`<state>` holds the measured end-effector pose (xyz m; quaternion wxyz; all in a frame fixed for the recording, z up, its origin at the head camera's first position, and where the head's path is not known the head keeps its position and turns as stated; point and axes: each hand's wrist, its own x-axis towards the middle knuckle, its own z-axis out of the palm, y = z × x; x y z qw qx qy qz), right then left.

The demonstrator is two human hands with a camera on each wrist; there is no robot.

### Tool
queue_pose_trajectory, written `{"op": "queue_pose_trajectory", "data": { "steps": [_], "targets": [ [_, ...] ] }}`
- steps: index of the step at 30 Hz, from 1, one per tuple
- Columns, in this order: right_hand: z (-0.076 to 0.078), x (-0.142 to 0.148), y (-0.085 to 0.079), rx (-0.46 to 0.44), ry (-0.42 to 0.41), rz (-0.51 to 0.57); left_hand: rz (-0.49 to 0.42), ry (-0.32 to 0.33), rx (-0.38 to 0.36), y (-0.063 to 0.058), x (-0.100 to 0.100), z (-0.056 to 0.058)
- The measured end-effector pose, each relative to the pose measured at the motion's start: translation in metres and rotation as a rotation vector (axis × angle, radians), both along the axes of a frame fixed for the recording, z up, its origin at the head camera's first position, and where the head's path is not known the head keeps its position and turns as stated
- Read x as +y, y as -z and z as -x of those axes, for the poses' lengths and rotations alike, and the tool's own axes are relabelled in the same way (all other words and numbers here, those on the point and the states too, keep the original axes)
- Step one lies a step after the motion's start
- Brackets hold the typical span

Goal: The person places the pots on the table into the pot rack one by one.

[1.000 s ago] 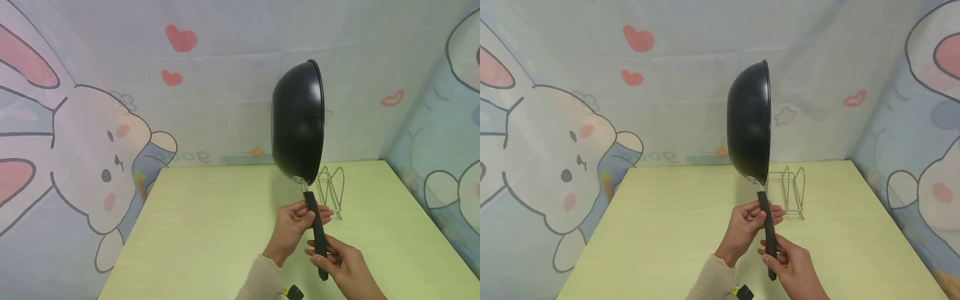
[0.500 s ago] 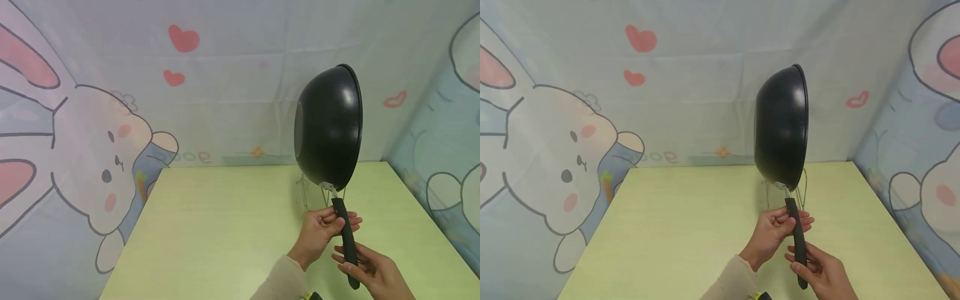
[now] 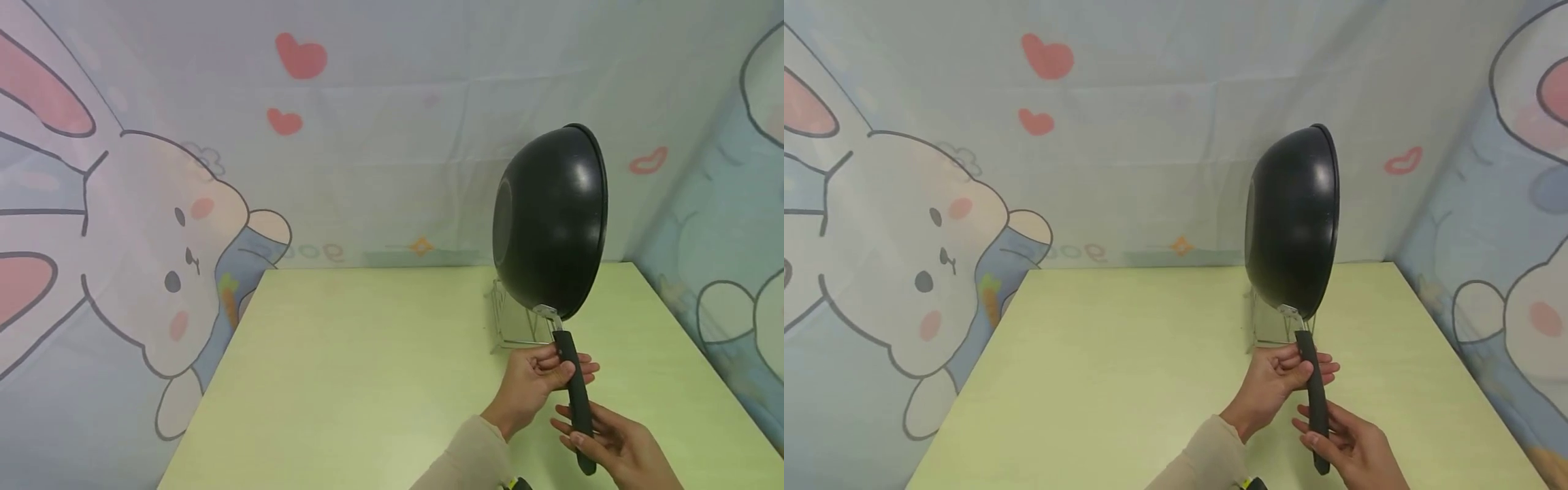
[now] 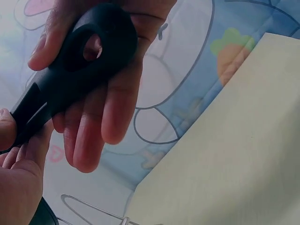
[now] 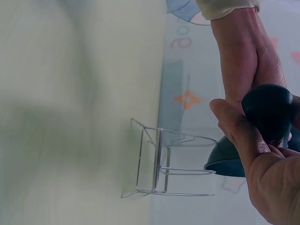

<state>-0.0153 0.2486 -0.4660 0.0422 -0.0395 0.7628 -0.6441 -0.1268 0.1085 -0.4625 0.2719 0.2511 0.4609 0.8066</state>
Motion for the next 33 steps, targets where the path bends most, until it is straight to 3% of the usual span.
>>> {"op": "queue_pose_trajectory", "data": {
  "steps": [7,17,22,30,33],
  "targets": [
    [0.0,0.004,0.008,-0.021,-0.005,0.088,0.03,-0.015,0.003,0.007,0.006,0.001],
    [0.0,0.017,0.02,0.055,-0.108,0.234,0.065,-0.04,-0.008,0.014,0.016,0.001],
    [0.0,0.022,0.025,0.052,-0.111,0.202,0.091,-0.063,-0.013,0.017,0.022,0.001],
    [-0.001,0.032,0.039,0.0,-0.035,0.016,0.14,-0.13,-0.011,0.022,0.031,-0.003],
    [-0.001,0.036,0.046,-0.035,-0.017,0.01,0.184,-0.159,-0.02,0.024,0.035,-0.006]
  ]
}}
